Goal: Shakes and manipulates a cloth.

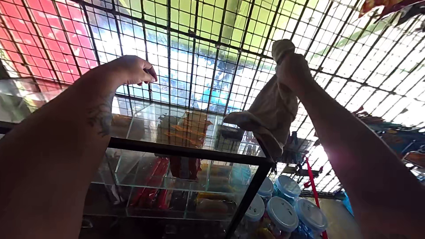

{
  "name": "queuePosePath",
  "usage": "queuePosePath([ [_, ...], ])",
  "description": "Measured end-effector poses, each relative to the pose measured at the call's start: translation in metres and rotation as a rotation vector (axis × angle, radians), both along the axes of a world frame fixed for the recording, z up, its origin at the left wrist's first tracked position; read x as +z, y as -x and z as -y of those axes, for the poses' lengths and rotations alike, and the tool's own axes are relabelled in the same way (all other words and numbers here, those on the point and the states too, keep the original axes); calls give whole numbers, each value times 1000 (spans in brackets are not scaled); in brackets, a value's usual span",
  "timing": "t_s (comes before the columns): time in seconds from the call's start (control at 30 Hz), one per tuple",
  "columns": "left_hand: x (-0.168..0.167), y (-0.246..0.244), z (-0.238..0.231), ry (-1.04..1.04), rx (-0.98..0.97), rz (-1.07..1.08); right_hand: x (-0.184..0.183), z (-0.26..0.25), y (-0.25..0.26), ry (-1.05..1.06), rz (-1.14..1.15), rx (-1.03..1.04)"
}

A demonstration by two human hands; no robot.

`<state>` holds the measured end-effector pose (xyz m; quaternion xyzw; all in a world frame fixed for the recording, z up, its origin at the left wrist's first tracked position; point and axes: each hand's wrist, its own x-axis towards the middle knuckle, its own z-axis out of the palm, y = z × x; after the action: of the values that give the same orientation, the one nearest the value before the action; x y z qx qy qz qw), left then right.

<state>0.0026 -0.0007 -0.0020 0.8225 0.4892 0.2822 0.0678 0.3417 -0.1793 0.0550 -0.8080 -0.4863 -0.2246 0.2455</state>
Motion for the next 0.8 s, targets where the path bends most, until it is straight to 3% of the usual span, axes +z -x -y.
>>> queuePosePath([
  [0.13, 0, -1, 2, 9, 8, -10, 12, -9, 8, -202, -366, 295],
  [0.2, 1, 0, 1, 7, 7, -8, 14, -7, 11, -170, -403, 331],
  [0.4, -1, 0, -1, 9, 3, 8, 12, 16, 5, 48, -10, 116],
  [0.67, -1, 3, -3, 4, -1, 10, 0, 1, 27, 98, 148, 11],
  [0.8, -1, 3, 1, 12, -13, 22, -15, 0, 14, 74, 161, -4],
])
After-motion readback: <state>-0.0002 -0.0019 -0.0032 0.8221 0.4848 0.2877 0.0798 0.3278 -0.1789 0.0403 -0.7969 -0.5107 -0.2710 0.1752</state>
